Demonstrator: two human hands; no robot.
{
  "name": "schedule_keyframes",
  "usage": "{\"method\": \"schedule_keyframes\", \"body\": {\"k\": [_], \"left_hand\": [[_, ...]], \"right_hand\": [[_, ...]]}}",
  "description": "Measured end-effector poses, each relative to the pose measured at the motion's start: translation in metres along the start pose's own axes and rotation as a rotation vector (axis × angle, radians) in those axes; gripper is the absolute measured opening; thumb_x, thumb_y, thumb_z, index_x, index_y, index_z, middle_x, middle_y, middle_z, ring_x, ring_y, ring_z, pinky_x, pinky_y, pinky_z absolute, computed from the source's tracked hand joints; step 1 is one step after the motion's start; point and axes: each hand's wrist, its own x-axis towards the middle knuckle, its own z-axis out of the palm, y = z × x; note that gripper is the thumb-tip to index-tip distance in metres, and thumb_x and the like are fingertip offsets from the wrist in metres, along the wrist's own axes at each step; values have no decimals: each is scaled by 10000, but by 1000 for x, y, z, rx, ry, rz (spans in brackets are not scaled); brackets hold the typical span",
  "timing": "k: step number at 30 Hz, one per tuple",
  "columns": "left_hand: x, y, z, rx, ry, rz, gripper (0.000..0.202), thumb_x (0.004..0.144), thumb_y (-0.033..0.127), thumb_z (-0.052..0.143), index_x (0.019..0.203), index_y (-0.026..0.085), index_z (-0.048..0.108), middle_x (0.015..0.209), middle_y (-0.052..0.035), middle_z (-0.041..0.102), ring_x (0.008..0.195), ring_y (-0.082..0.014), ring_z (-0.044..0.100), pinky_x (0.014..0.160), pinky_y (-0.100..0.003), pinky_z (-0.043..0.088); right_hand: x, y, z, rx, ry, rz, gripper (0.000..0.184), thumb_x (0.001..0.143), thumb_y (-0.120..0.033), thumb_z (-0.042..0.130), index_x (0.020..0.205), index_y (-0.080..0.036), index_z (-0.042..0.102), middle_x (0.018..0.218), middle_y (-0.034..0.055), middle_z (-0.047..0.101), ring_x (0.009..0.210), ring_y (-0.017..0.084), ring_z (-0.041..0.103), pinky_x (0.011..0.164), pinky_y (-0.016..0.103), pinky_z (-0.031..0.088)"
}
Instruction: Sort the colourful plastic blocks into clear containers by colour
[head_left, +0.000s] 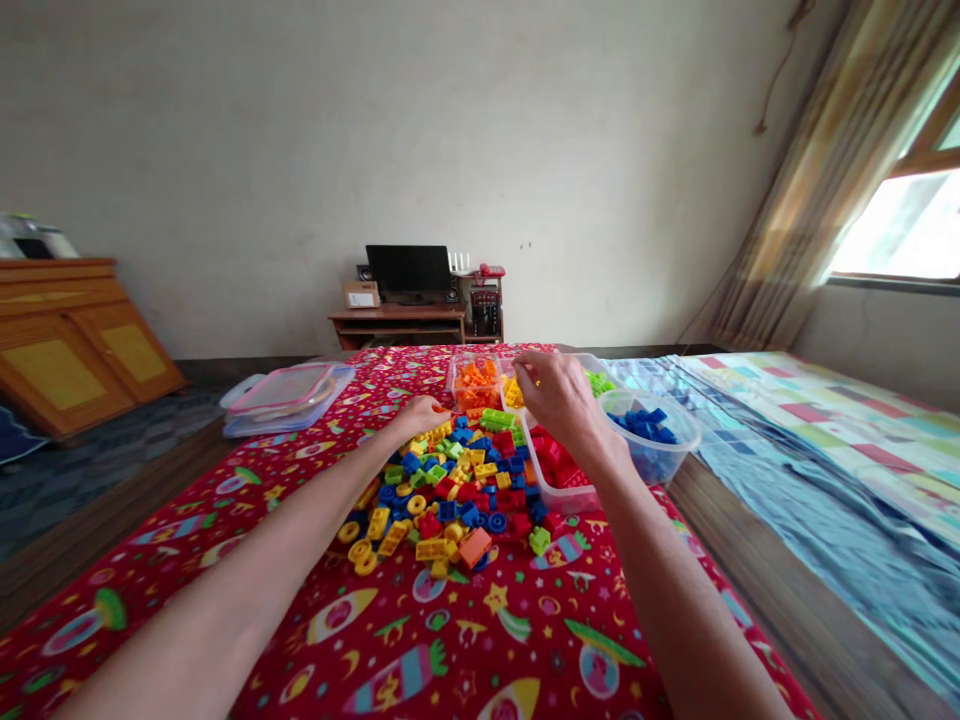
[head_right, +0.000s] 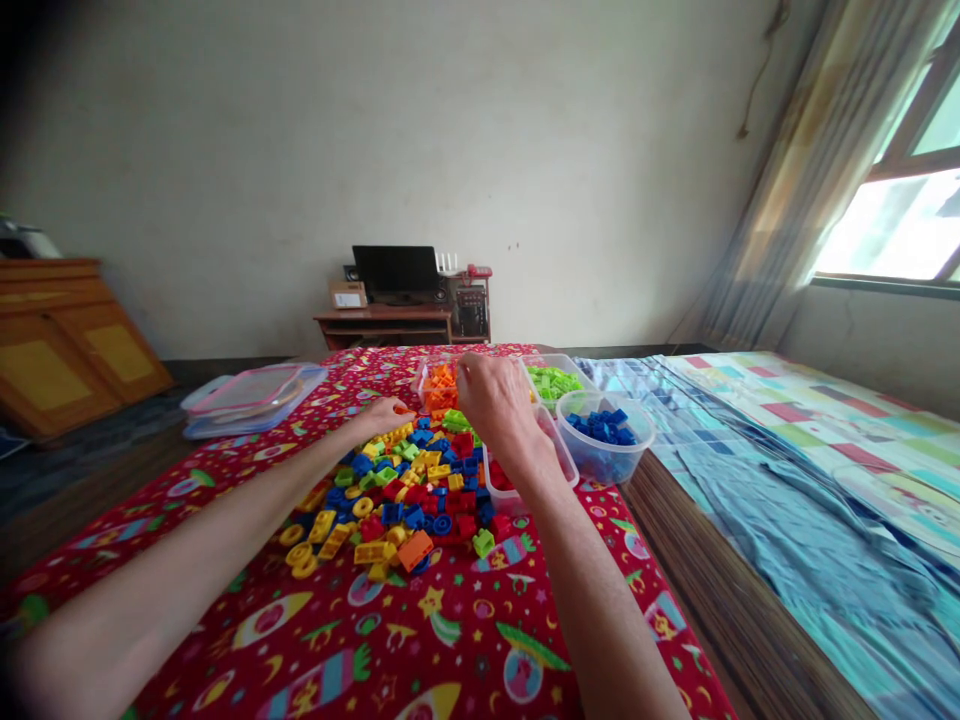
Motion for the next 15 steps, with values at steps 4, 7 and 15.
{"method": "schedule_keyframes", "body": {"k": [4, 7, 15], "left_hand": [[-1, -5, -12, 41, 75, -37, 219, 659, 338, 611, 748, 151, 684, 646, -32, 677, 694, -215, 639, 580, -247, 443], [8, -3, -25, 39, 163, -51, 367, 705, 328, 600, 1018, 144, 655, 906, -74, 715, 861, -219, 653, 685, -250, 483], [47, 53, -40, -132, 305, 106, 545, 729, 208, 631, 1256, 146, 508, 1135, -111, 653, 992, -196, 637, 848, -274, 496]], "right_hand": [[1, 1, -2, -3, -7, 5, 287, 917, -238, 406, 936, -176, 685, 823, 84, 706, 743, 166, 621, 647, 255, 337], [2, 0, -5, -20, -10, 9, 296, 921, -238, 398, 868, -173, 682, 787, 83, 695, 731, 165, 613, 644, 258, 329], [3, -2, -7, -35, -48, 21, 296, 930, -230, 389, 888, -187, 679, 802, 79, 693, 758, 170, 613, 655, 256, 332]]}}
